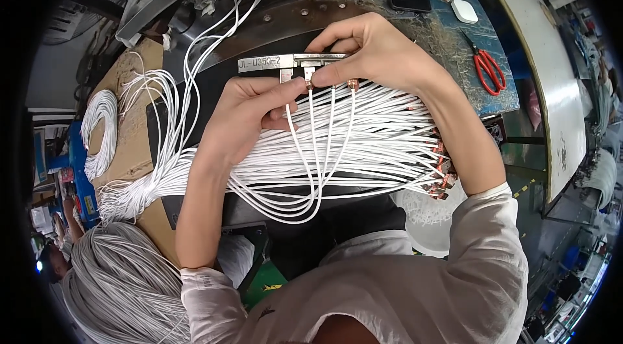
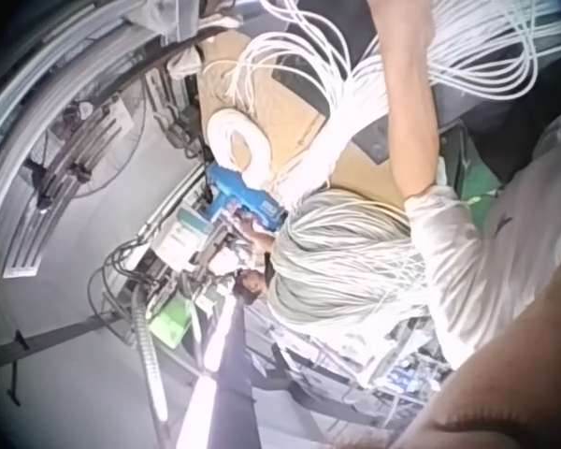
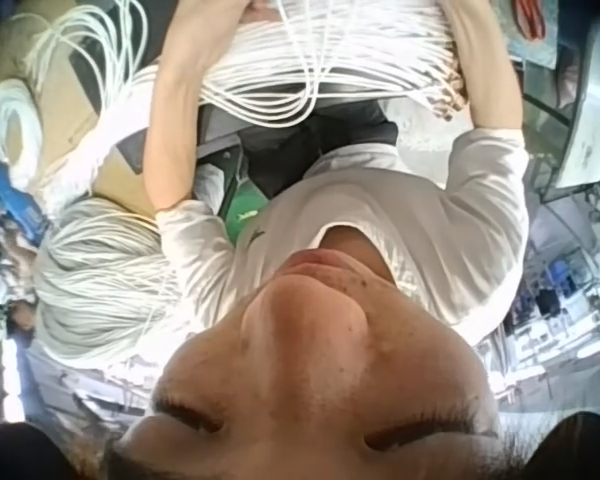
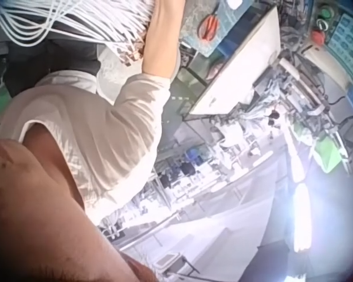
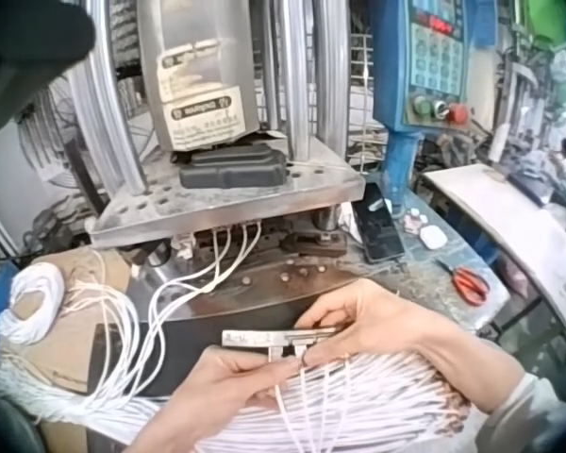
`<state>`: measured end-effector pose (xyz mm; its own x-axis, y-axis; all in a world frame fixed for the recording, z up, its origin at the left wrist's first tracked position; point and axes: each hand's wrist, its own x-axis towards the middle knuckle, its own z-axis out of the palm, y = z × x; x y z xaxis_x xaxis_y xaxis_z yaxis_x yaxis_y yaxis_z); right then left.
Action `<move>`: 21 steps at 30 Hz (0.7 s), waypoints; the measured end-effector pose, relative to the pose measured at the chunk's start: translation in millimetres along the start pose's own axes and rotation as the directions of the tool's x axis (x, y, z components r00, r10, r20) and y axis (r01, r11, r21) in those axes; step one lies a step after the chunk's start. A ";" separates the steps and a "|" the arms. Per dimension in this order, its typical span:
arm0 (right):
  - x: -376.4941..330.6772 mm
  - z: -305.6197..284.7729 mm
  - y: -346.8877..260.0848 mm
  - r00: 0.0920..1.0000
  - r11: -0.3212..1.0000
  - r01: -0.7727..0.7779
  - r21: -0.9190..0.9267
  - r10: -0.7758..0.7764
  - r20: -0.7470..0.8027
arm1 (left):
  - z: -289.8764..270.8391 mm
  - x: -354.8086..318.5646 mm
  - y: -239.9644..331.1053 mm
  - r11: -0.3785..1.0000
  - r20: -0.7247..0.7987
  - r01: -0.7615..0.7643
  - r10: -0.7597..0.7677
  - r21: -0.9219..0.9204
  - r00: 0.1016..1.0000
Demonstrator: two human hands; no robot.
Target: The person arranges bundles of cables on a workbench, fits the connector ends into a metal fixture plate by hand, and loads the fixture into a press machine.
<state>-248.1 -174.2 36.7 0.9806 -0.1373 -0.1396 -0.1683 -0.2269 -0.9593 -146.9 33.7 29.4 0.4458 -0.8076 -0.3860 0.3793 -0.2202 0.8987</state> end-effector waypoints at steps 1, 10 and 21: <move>0.8 -0.8 -0.7 1.000 1.000 0.004 -0.003 -0.004 0.001 | 0.1 0.4 0.3 1.000 0.008 -0.007 0.007 -0.005 1.000; 10.6 -7.4 -8.9 0.994 0.996 -0.074 -0.057 0.078 0.075 | 0.7 -3.0 11.0 0.993 -0.013 -0.115 0.116 0.028 0.993; 127.9 -53.0 5.3 0.899 0.569 0.142 -0.810 -0.417 -0.136 | -16.7 61.1 29.6 -0.315 0.254 0.062 0.853 0.947 0.456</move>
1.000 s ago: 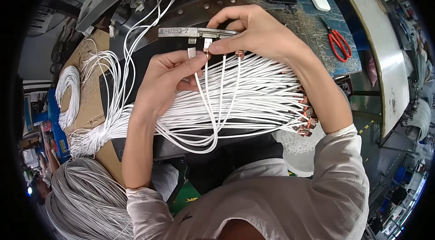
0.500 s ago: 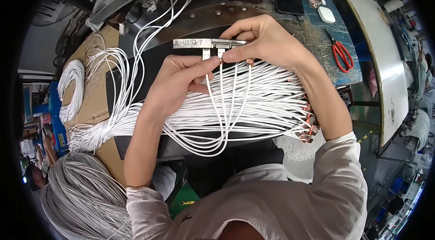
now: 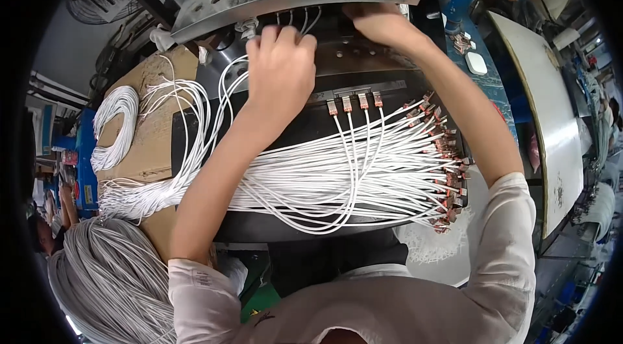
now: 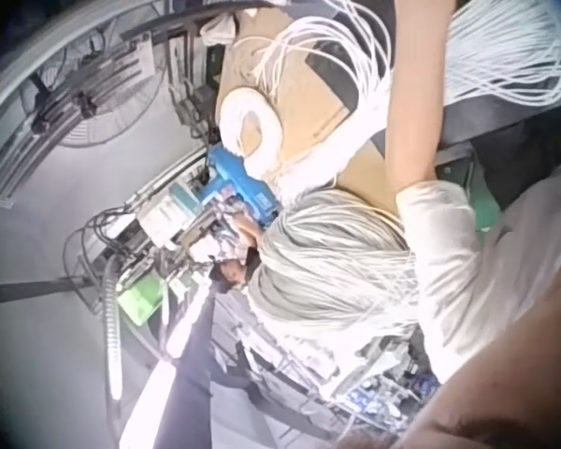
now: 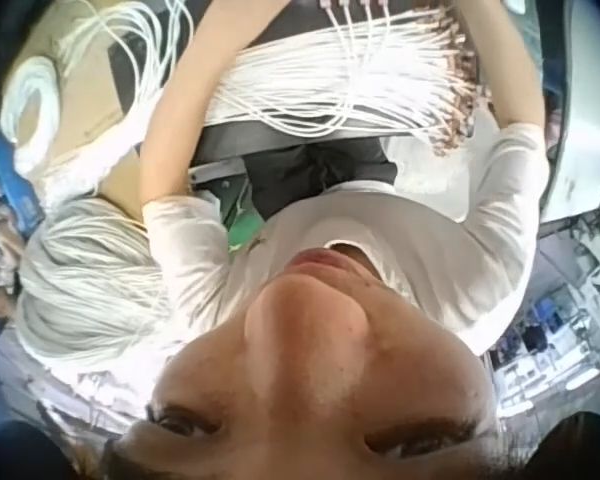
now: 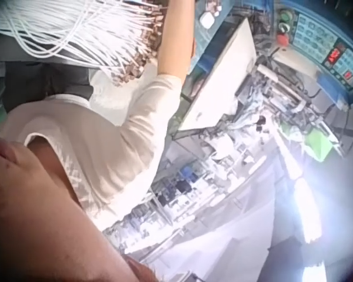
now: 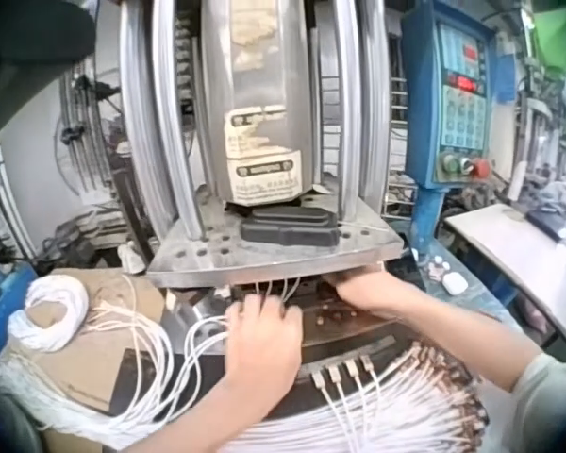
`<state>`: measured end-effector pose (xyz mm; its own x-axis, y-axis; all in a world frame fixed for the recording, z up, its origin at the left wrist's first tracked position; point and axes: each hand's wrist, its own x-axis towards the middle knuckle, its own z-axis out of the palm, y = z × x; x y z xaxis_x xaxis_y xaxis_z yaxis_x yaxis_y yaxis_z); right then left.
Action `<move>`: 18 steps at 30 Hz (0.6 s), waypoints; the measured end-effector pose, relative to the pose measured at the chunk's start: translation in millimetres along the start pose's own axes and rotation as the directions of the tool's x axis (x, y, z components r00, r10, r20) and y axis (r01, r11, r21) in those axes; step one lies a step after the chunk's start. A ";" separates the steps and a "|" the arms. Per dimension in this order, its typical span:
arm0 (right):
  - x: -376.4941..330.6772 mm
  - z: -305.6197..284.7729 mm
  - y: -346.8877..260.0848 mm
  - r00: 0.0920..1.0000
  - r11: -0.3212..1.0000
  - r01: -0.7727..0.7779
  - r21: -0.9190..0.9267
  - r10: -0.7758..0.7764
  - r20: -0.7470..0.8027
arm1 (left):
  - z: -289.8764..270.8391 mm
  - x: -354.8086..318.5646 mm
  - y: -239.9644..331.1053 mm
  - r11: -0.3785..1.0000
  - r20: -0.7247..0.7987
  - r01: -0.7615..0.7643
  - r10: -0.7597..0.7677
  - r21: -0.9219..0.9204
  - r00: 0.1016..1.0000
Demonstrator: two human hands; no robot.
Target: The person arranges bundles of cables on a workbench, fits the connector ends into a metal fixture plate by hand, and loads the fixture into a press machine.
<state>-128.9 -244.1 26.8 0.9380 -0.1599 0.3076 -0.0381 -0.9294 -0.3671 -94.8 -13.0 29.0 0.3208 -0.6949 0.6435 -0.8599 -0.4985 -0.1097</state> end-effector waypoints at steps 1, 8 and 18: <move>16.7 0.3 19.6 0.979 0.927 -0.203 0.317 0.189 0.074 | 16.1 10.9 3.0 0.995 0.029 0.016 -0.019 0.097 0.999; 35.2 28.7 20.0 0.967 0.999 -0.007 0.054 0.020 -0.252 | 61.1 19.6 -6.8 0.991 -0.003 0.126 -0.126 -0.043 0.992; -61.6 -18.1 1.3 0.973 0.992 0.072 -0.107 -0.093 -0.211 | -76.1 -47.6 -25.0 0.785 -0.143 -0.164 0.097 -0.597 0.985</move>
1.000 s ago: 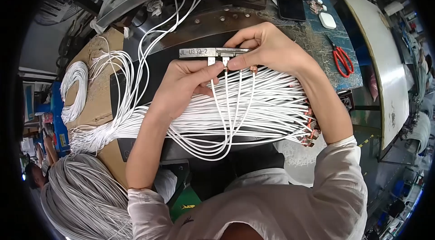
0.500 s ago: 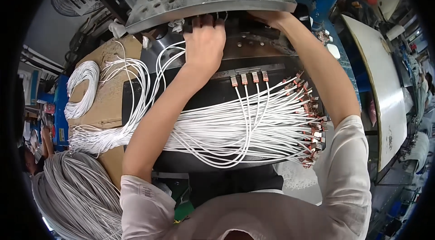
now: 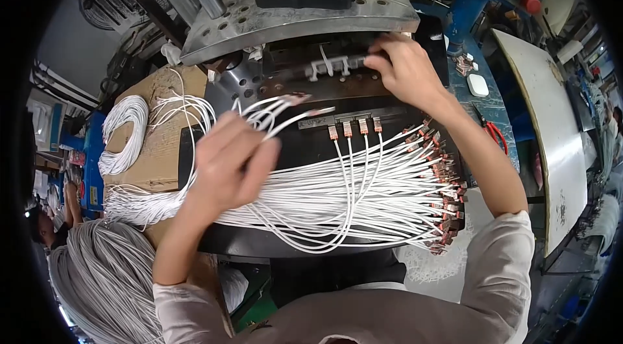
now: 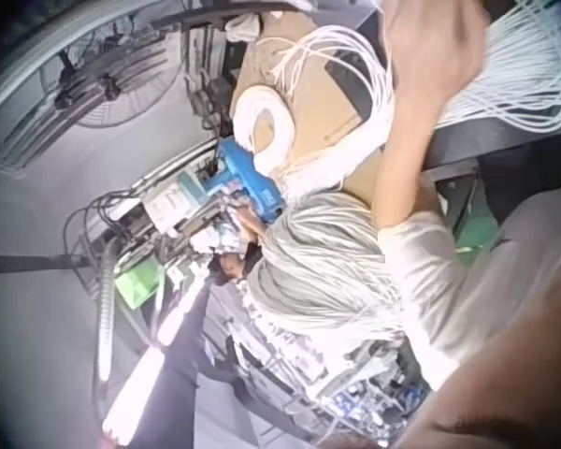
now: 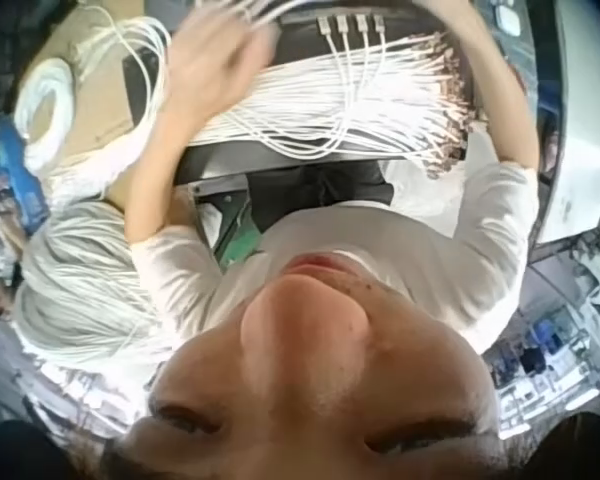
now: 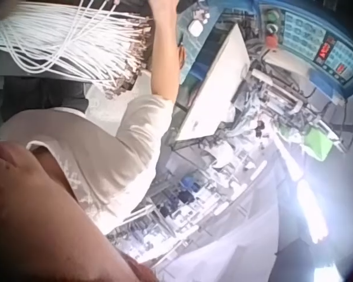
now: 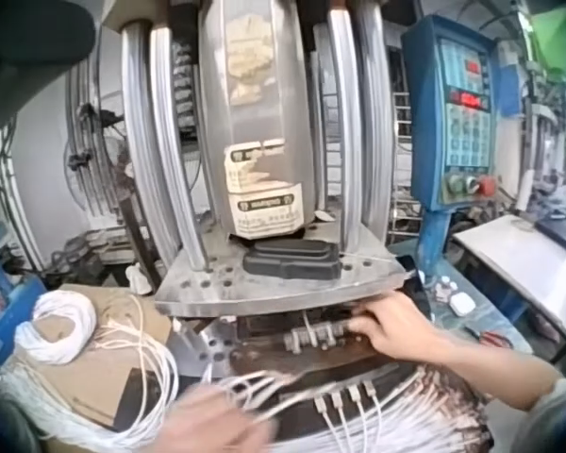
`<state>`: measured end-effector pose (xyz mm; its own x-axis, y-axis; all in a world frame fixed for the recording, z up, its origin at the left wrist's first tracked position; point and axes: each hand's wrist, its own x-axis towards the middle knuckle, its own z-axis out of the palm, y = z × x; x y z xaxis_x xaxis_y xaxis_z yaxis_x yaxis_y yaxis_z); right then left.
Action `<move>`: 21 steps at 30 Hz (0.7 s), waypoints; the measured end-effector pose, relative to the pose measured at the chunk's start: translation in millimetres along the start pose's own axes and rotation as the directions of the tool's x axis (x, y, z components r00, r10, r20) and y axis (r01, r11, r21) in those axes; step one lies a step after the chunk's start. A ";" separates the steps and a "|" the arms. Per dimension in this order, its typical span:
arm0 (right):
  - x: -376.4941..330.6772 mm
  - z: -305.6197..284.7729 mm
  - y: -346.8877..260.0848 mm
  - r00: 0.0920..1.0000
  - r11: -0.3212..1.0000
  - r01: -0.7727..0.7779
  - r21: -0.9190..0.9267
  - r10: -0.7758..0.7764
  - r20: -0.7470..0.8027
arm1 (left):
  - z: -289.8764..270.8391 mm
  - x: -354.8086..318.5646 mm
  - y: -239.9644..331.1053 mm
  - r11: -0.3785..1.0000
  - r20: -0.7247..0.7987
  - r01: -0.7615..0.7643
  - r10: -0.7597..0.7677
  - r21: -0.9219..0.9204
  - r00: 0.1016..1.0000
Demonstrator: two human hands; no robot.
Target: The person arranges bundles of cables on a workbench, fits the connector ends into a metal fixture plate by hand, and loads the fixture into a press machine.
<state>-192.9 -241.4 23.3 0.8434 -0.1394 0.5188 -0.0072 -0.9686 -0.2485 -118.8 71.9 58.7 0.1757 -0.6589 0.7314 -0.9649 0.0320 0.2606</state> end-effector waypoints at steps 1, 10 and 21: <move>-13.5 -10.4 -6.6 0.992 1.000 -0.008 -0.008 0.009 0.127 | -28.6 -17.3 -21.9 0.997 -0.013 -0.073 0.073 0.026 0.997; 13.0 -46.8 -45.4 0.867 0.911 -0.211 0.355 0.007 0.499 | -43.6 -16.9 -57.3 0.721 -0.092 0.395 -0.421 0.569 0.902; -40.1 -47.2 -28.5 0.805 0.999 0.042 0.032 -0.052 0.591 | 71.3 -2.4 86.7 0.966 0.396 0.233 -0.258 0.111 0.881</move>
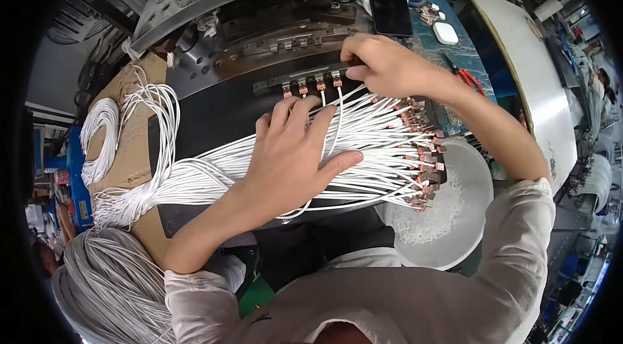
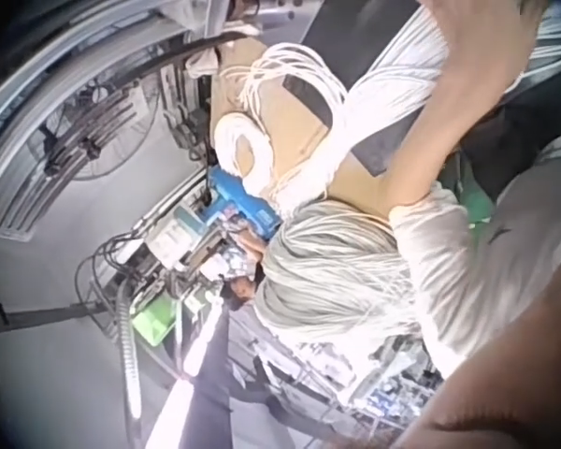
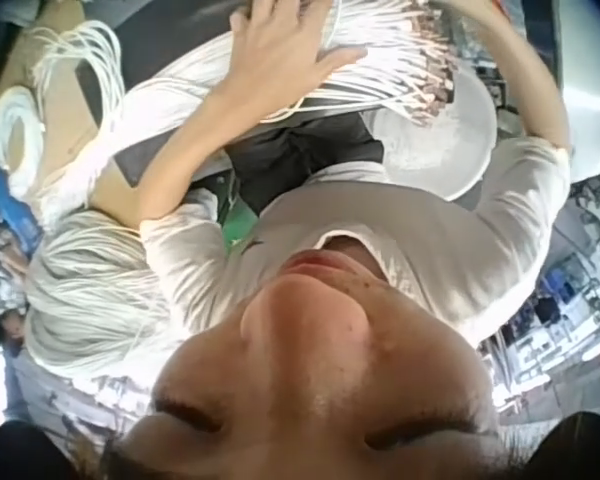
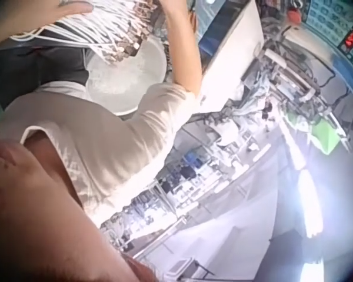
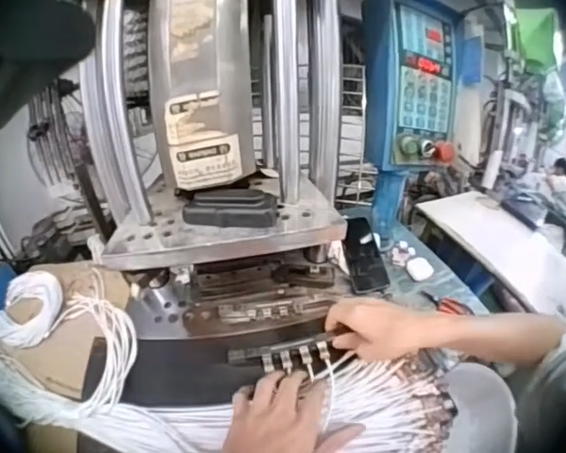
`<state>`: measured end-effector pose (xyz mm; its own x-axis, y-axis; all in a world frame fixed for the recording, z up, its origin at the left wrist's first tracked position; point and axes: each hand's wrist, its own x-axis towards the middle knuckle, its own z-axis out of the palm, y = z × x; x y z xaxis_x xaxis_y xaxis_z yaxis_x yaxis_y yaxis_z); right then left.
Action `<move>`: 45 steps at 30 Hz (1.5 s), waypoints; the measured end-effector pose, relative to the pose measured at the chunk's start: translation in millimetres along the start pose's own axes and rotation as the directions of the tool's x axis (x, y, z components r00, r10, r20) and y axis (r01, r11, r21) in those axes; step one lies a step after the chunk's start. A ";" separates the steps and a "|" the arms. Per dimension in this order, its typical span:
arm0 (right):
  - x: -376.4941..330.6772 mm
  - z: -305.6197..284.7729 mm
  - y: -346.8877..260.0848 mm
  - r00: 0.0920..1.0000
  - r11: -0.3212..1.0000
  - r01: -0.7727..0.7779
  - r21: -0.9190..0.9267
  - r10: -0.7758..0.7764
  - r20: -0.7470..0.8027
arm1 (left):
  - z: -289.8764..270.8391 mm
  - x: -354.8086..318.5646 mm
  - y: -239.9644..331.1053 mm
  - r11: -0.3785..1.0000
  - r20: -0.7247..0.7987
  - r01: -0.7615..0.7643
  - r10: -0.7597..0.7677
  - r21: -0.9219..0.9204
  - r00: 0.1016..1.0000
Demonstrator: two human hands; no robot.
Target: The person arranges bundles of cables on a workbench, fits the connector ends into a metal fixture plate by hand, and loads the fixture into a press machine.
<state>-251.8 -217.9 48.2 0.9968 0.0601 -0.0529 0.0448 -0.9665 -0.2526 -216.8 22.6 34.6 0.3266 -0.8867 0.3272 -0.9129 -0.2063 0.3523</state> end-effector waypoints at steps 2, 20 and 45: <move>6.8 4.4 -9.1 0.997 0.922 -0.051 0.383 0.027 0.068 | 5.5 0.7 -2.4 0.998 0.090 0.059 -0.060 0.020 0.994; 175.3 12.3 143.8 0.858 0.922 -0.056 -0.384 -0.152 -0.490 | 6.3 104.7 -122.7 0.970 -0.164 0.158 -0.129 0.183 0.978; -135.0 68.8 -87.1 0.749 0.070 0.051 0.996 -0.663 0.008 | -27.8 -128.5 -18.4 0.166 0.007 0.030 -0.134 -0.986 0.991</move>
<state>-394.8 -124.7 10.9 0.7161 0.6876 0.1198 -0.0124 0.1841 -0.9828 -235.2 151.8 10.5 0.4445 -0.8540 0.2704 0.0994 0.3471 0.9326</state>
